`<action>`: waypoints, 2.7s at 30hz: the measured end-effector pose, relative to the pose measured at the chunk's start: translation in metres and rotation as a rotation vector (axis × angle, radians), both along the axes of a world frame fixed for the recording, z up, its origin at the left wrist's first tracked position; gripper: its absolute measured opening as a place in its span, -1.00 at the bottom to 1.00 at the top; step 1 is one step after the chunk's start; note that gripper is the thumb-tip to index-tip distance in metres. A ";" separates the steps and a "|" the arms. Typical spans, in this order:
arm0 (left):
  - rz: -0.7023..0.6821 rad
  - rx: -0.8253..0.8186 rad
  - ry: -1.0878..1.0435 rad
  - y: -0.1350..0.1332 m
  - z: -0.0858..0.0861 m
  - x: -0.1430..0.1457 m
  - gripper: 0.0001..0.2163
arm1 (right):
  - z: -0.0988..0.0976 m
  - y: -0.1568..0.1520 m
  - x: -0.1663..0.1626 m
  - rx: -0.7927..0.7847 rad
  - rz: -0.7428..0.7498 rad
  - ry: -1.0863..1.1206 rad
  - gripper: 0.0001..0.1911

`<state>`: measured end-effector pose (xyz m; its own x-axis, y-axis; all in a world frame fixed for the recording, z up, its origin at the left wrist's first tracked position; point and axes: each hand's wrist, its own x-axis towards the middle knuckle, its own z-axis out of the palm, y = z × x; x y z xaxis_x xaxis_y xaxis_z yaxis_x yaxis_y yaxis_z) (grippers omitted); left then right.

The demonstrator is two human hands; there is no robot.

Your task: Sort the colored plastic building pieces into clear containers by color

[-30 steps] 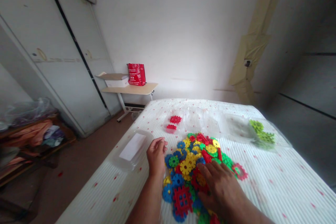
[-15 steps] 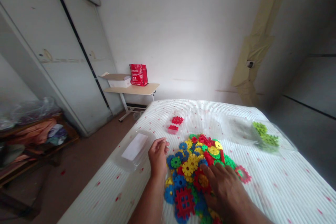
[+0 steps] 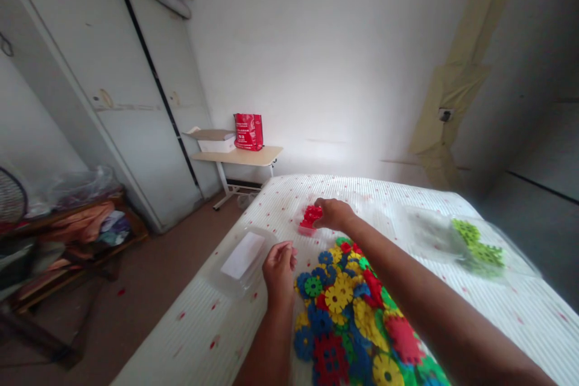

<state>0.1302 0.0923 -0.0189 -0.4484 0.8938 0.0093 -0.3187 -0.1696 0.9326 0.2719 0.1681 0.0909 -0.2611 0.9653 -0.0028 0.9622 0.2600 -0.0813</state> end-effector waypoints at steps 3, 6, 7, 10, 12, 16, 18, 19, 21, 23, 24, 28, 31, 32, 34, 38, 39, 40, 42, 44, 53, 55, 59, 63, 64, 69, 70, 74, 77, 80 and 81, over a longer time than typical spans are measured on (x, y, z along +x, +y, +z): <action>0.009 0.009 0.000 0.000 0.001 -0.001 -0.76 | -0.006 0.025 -0.014 -0.069 0.018 -0.020 -0.49; 0.023 -0.001 0.015 0.001 0.001 -0.002 -0.76 | -0.007 0.036 -0.022 -0.109 0.043 -0.012 -0.50; 0.025 -0.006 0.019 0.001 0.001 -0.002 -0.76 | -0.007 0.037 -0.023 -0.114 0.052 -0.005 -0.51; 0.021 -0.006 0.019 0.002 -0.002 -0.002 -0.77 | -0.007 0.033 -0.024 -0.113 0.078 0.025 -0.53; 0.017 -0.002 0.019 0.002 -0.003 -0.002 -0.77 | -0.007 0.026 -0.023 -0.096 0.087 0.051 -0.58; 0.010 0.002 0.023 0.002 -0.003 -0.001 -0.77 | -0.004 0.007 -0.016 -0.042 0.079 0.099 -0.70; 0.010 0.000 0.023 0.002 -0.003 -0.001 -0.78 | 0.000 0.001 -0.010 -0.006 0.064 0.120 -0.70; 0.011 -0.002 0.020 0.002 -0.002 -0.001 -0.77 | 0.003 -0.001 -0.007 0.014 0.055 0.130 -0.68; 0.015 -0.005 0.014 0.002 -0.002 -0.001 -0.77 | 0.010 -0.004 0.000 0.054 0.035 0.145 -0.67; 0.016 -0.006 0.014 0.001 -0.002 -0.002 -0.78 | 0.017 -0.009 0.010 0.092 0.009 0.151 -0.70; 0.013 -0.004 0.017 0.001 -0.003 -0.001 -0.78 | 0.019 -0.014 0.016 0.113 -0.004 0.154 -0.71; -0.001 -0.001 0.028 0.001 -0.005 0.000 -0.78 | 0.018 -0.055 0.051 0.206 0.030 0.228 -0.71; 0.001 0.000 0.035 0.000 -0.005 0.001 -0.76 | 0.006 -0.099 0.082 0.189 0.068 0.309 -0.72; 0.001 0.000 0.043 -0.001 -0.005 0.001 -0.76 | 0.000 -0.114 0.093 0.173 0.069 0.324 -0.72; -0.006 -0.004 0.061 -0.001 -0.004 0.001 -0.76 | -0.015 -0.138 0.113 0.171 0.040 0.348 -0.72; -0.024 -0.015 0.101 -0.002 -0.005 0.002 -0.76 | -0.049 -0.173 0.147 0.201 -0.019 0.359 -0.71; -0.032 -0.015 0.127 -0.002 -0.005 0.002 -0.76 | -0.057 -0.180 0.154 0.225 -0.030 0.359 -0.71; -0.044 -0.013 0.162 -0.003 -0.006 0.003 -0.77 | -0.065 -0.186 0.160 0.260 -0.037 0.356 -0.71; -0.077 0.000 0.244 -0.004 -0.007 0.004 -0.77 | -0.078 -0.197 0.171 0.326 -0.039 0.339 -0.71; -0.109 0.016 0.326 -0.006 -0.008 0.006 -0.78 | -0.090 -0.206 0.180 0.374 -0.024 0.323 -0.71; -0.129 -0.010 0.408 -0.001 -0.013 0.002 -0.75 | -0.124 -0.204 0.203 0.289 -0.319 0.468 -0.67; -0.126 -0.013 0.408 -0.001 -0.012 0.002 -0.76 | -0.127 -0.200 0.204 0.260 -0.349 0.505 -0.67; -0.117 0.003 0.421 -0.002 -0.010 0.003 -0.78 | -0.130 -0.199 0.206 0.254 -0.348 0.527 -0.66; -0.117 0.010 0.447 -0.003 -0.010 0.004 -0.78 | -0.132 -0.198 0.208 0.246 -0.355 0.496 -0.68; -0.117 0.014 0.453 -0.003 -0.010 0.004 -0.79 | -0.132 -0.197 0.208 0.242 -0.353 0.487 -0.68; -0.121 0.044 0.490 -0.003 -0.007 0.004 -0.81 | -0.132 -0.193 0.207 0.217 -0.362 0.445 -0.67; -0.121 0.050 0.498 -0.003 -0.007 0.004 -0.81 | -0.132 -0.193 0.207 0.214 -0.367 0.439 -0.67; -0.119 0.073 0.526 -0.004 -0.007 0.004 -0.82 | -0.133 -0.192 0.207 0.214 -0.366 0.432 -0.67; -0.124 0.085 0.537 -0.005 -0.007 0.006 -0.83 | -0.132 -0.192 0.207 0.225 -0.361 0.436 -0.67; -0.129 0.090 0.541 -0.007 -0.006 0.009 -0.83 | -0.131 -0.192 0.207 0.225 -0.366 0.442 -0.67; -0.132 0.090 0.542 -0.007 -0.006 0.009 -0.82 | -0.131 -0.192 0.207 0.222 -0.370 0.444 -0.66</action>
